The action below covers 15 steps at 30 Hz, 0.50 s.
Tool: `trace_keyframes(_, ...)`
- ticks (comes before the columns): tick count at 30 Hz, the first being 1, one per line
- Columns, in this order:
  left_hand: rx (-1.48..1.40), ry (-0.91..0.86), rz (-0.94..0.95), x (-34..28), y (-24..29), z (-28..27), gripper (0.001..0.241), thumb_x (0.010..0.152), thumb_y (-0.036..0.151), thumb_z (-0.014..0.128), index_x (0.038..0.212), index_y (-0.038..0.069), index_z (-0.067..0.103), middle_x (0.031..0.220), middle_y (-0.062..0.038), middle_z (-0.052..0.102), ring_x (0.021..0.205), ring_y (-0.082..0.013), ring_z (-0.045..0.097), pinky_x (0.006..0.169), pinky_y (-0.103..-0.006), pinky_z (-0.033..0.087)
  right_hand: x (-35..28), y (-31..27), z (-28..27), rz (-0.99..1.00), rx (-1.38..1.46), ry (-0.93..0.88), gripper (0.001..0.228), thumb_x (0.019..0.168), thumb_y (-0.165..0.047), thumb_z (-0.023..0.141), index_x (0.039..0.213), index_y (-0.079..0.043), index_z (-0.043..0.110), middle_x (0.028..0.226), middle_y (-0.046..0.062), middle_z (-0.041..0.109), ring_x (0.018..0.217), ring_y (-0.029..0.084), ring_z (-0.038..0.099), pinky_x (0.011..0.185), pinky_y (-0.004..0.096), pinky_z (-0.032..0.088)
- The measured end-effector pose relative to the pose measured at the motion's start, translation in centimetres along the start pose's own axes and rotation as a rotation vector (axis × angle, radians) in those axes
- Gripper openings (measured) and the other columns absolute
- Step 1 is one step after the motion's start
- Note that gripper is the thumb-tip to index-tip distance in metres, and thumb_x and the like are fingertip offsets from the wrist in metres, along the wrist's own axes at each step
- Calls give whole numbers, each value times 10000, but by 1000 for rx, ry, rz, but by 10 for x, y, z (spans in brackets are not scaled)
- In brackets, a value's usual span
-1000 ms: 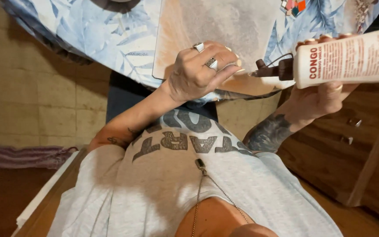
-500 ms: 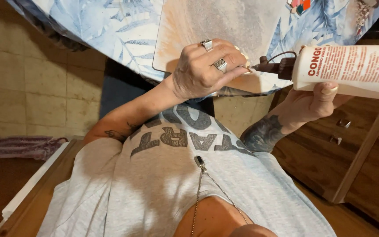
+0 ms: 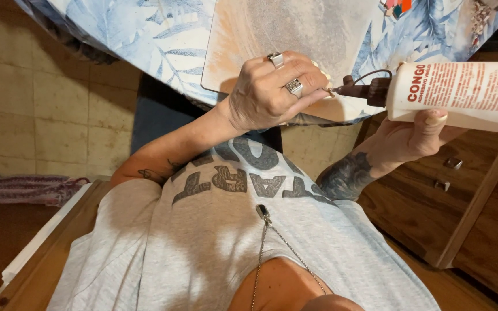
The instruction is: Decorating a ceramic object by gluing small mosaic tiles onto its surface in a specific pattern.
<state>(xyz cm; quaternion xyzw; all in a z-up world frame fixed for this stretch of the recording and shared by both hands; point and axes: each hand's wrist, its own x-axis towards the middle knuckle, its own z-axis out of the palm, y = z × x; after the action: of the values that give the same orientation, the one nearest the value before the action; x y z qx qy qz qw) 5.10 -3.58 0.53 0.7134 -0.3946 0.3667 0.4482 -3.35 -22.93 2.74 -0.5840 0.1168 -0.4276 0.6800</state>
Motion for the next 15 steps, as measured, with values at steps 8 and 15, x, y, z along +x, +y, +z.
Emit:
trace_keyframes(8,52,-14,5,1,3,-1,226,791,296,718,750,131,569,776,0,582,415,-99,384,350,-219,284,12,18,-34,11,11,46,632,707,-242,669,1203,51,409,1121,197,543,996,337,576,843,476,526)
trace_keyframes(15,13,-38,6,3,4,-3,189,798,272,710,779,123,594,777,1,587,446,-93,451,350,-210,318,10,25,-45,-50,28,45,638,737,-217,654,1238,57,369,1175,194,509,1018,342,557,862,505,519)
